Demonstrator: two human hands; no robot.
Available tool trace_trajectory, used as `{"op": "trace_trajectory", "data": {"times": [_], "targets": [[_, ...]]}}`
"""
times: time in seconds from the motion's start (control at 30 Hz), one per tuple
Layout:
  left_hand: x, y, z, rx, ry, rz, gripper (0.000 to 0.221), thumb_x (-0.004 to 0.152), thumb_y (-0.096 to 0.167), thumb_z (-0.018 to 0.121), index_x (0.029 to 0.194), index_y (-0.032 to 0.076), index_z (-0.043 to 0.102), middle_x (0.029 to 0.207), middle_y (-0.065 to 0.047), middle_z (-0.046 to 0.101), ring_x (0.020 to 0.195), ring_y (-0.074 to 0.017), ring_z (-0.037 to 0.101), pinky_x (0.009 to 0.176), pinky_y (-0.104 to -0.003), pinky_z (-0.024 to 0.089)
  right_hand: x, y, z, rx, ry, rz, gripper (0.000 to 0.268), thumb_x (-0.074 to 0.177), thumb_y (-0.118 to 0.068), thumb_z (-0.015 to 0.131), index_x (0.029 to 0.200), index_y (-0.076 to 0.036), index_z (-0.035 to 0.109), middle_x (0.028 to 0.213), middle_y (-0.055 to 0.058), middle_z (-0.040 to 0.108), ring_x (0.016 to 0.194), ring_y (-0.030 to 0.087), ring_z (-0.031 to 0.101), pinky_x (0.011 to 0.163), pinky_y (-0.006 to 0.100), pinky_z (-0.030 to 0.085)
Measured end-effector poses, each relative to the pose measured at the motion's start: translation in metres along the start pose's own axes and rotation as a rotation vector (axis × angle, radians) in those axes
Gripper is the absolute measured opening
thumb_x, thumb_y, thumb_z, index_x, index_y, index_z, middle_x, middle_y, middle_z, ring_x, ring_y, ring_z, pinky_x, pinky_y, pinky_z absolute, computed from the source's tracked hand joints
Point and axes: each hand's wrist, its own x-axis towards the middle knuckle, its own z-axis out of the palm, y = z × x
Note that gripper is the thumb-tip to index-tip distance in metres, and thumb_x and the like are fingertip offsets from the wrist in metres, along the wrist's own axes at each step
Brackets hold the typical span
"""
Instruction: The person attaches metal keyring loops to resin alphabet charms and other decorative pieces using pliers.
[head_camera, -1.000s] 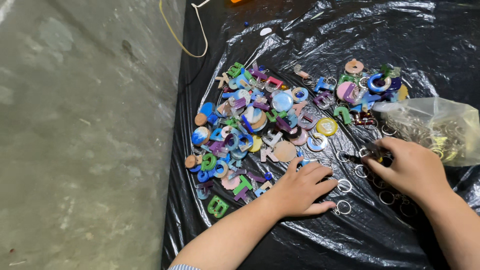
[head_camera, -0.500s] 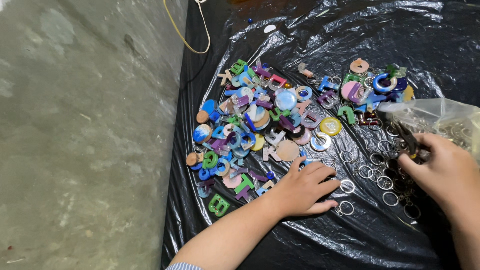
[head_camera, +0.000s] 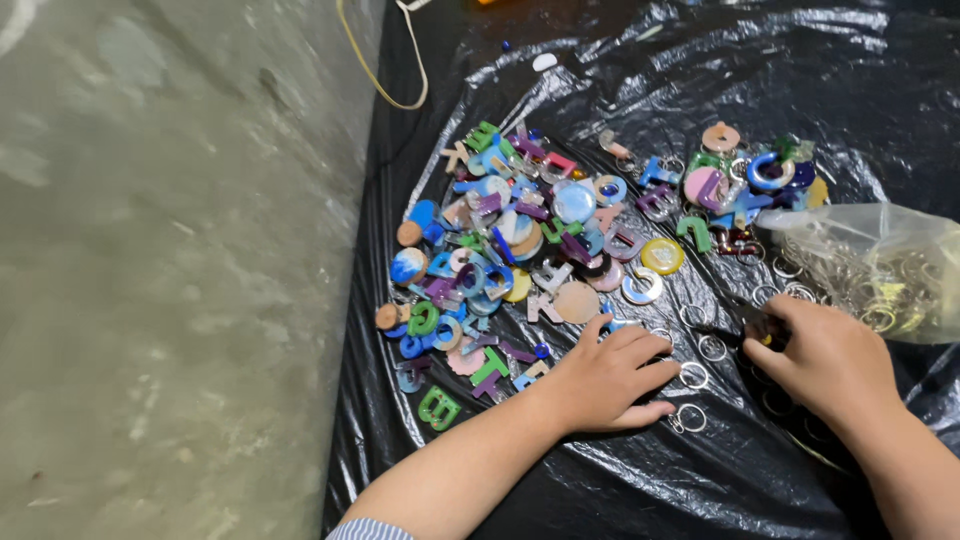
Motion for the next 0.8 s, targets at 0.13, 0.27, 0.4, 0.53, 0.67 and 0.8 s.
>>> {"op": "trace_trajectory", "data": {"times": [0.13, 0.27, 0.4, 0.53, 0.67, 0.8], "targets": [[0.006, 0.002, -0.007, -0.017, 0.019, -0.025, 0.031, 0.080, 0.037, 0.055, 0.101, 0.015, 0.059, 0.106, -0.003, 0.057, 0.099, -0.0212, 0.057, 0.087, -0.046, 0.034, -0.004, 0.011, 0.007, 0.340, 0.158, -0.029, 0.017, 0.067, -0.028, 0.062, 0.070, -0.014, 0.055, 0.066, 0.002, 0.063, 0.061, 0.019, 0.058, 0.059, 0.030, 0.039], [0.021, 0.009, -0.025, -0.404, -0.056, -0.289, 0.034, 0.087, 0.029, 0.041, 0.107, 0.007, 0.056, 0.111, -0.009, 0.058, 0.107, -0.0234, 0.054, 0.093, -0.042, 0.036, -0.028, 0.006, -0.015, 0.887, 0.119, -0.016, 0.008, 0.072, -0.007, 0.062, 0.079, -0.007, 0.065, 0.076, 0.001, 0.064, 0.063, 0.012, 0.048, 0.061, 0.025, 0.036], [0.029, 0.024, -0.045, -0.786, -0.103, -0.508, 0.037, 0.085, 0.026, 0.046, 0.120, 0.015, 0.049, 0.126, -0.007, 0.052, 0.119, -0.0239, 0.048, 0.101, -0.041, 0.037, -0.046, 0.002, -0.016, 1.119, 0.045, -0.122, 0.006, 0.074, -0.001, 0.065, 0.080, -0.001, 0.066, 0.079, 0.006, 0.064, 0.065, 0.014, 0.048, 0.060, 0.025, 0.035], [0.025, 0.042, -0.038, -1.320, -0.108, -0.711, 0.035, 0.084, 0.006, 0.052, 0.119, 0.009, 0.050, 0.124, -0.007, 0.053, 0.119, -0.0189, 0.049, 0.099, -0.031, 0.043, -0.054, -0.002, 0.001, 1.254, 0.020, -0.232, 0.005, 0.074, -0.001, 0.065, 0.074, 0.000, 0.060, 0.080, 0.007, 0.063, 0.064, 0.013, 0.047, 0.058, 0.024, 0.035], [0.007, 0.049, -0.017, -1.640, -0.050, -0.812, 0.027, 0.086, 0.004, 0.051, 0.113, 0.000, 0.054, 0.108, -0.014, 0.060, 0.102, -0.0227, 0.058, 0.094, -0.028, 0.046, -0.062, -0.009, 0.000, 1.222, -0.008, -0.254, 0.006, 0.075, -0.002, 0.064, 0.081, 0.000, 0.065, 0.079, 0.006, 0.065, 0.070, 0.013, 0.056, 0.066, 0.023, 0.043], [0.000, 0.064, -0.028, -1.876, 0.010, -1.109, 0.038, 0.082, 0.008, 0.053, 0.118, -0.004, 0.047, 0.107, -0.022, 0.057, 0.099, -0.0293, 0.058, 0.090, -0.031, 0.045, -0.065, -0.014, 0.000, 1.128, 0.006, -0.266, 0.005, 0.073, -0.004, 0.065, 0.078, -0.002, 0.066, 0.078, 0.004, 0.064, 0.070, 0.011, 0.055, 0.066, 0.023, 0.041]]}}
